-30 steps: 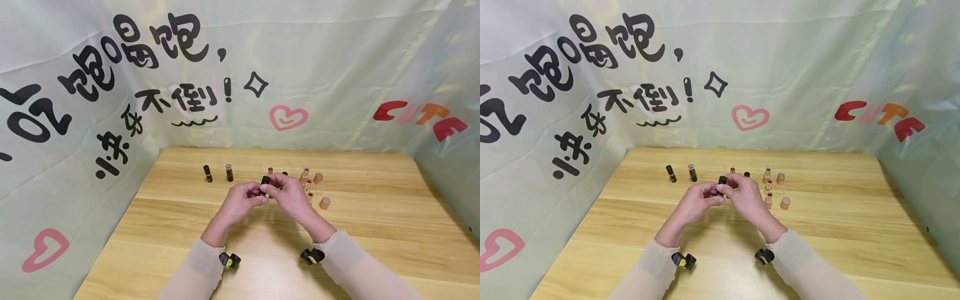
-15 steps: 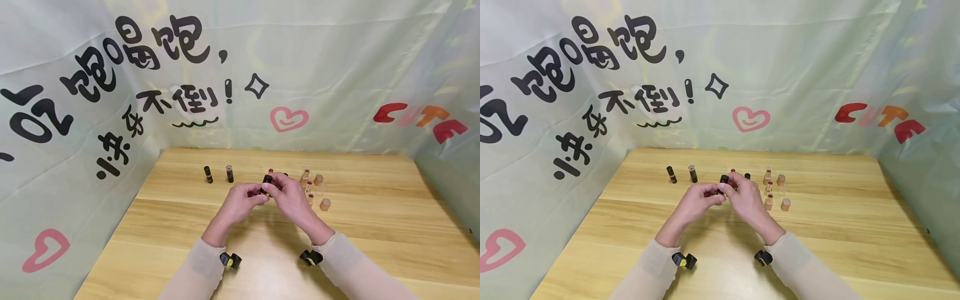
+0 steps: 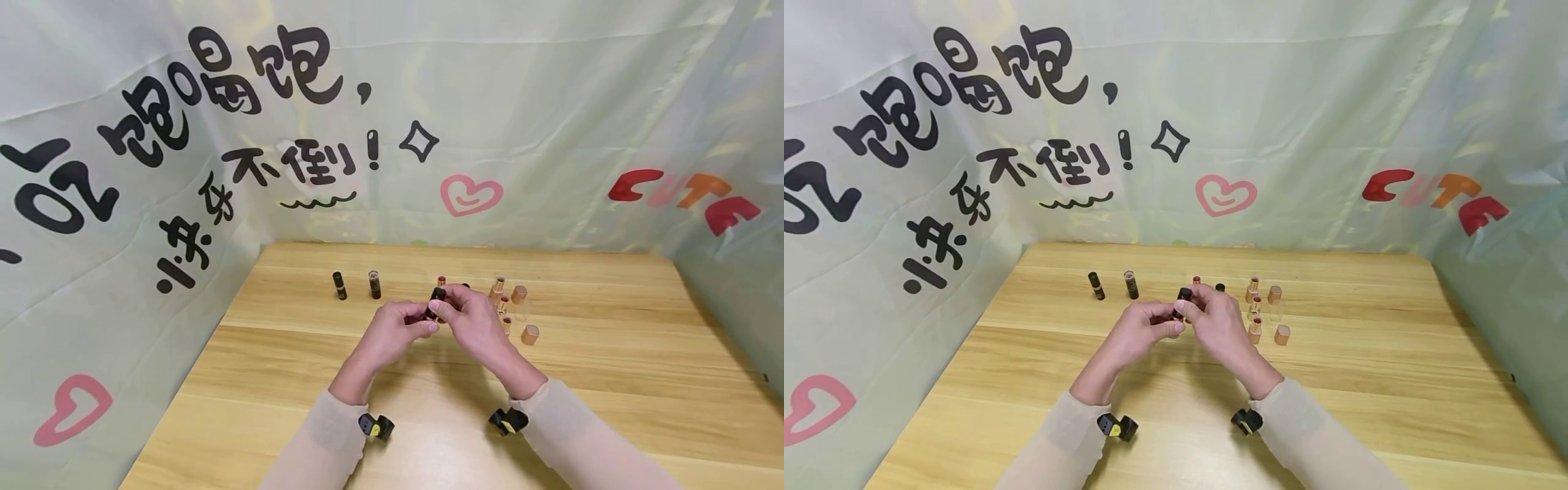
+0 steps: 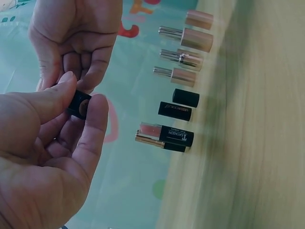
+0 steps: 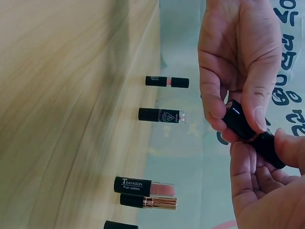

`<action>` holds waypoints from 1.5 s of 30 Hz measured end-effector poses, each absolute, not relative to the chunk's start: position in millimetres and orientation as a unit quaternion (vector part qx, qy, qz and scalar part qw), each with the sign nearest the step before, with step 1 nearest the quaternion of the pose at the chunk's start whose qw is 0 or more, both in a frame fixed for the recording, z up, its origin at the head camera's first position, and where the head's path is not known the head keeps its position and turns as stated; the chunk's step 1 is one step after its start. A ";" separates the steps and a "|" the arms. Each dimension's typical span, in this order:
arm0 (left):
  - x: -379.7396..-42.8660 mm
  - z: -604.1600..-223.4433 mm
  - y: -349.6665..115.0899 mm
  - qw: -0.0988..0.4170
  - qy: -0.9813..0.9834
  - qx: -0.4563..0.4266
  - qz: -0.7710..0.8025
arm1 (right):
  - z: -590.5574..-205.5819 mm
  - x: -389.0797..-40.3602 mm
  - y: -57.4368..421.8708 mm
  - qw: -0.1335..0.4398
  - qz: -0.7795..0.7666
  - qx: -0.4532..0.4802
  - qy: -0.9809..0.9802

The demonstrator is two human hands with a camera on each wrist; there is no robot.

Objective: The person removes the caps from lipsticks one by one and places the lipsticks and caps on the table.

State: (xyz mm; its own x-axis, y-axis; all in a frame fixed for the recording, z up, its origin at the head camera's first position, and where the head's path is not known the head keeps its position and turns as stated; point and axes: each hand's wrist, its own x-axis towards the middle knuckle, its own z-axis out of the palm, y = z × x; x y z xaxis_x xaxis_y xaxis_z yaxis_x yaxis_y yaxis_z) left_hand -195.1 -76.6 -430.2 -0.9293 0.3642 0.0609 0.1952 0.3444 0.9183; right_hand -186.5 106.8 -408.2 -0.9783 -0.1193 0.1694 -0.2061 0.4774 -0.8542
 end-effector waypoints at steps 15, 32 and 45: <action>-195.5 -433.6 -80.2 0.086 0.819 0.180 0.538 | -407.0 -184.1 105.0 0.049 0.505 0.088 -0.857; -198.1 -435.3 -80.5 0.075 0.826 0.155 0.537 | -391.8 -186.8 112.4 0.077 0.529 0.071 -0.842; -202.4 -440.4 -71.7 0.018 0.828 0.079 0.555 | -406.8 -186.9 145.8 0.135 0.473 0.023 -0.870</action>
State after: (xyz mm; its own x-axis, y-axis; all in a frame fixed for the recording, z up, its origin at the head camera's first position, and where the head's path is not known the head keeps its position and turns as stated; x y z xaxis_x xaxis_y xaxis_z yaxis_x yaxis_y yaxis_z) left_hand -202.4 -71.7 -440.4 -0.9868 0.1508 0.0590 0.1119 0.3714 0.9217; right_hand -186.9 145.8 -406.8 -0.9626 0.0865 0.2566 -0.1682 0.5517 -0.8169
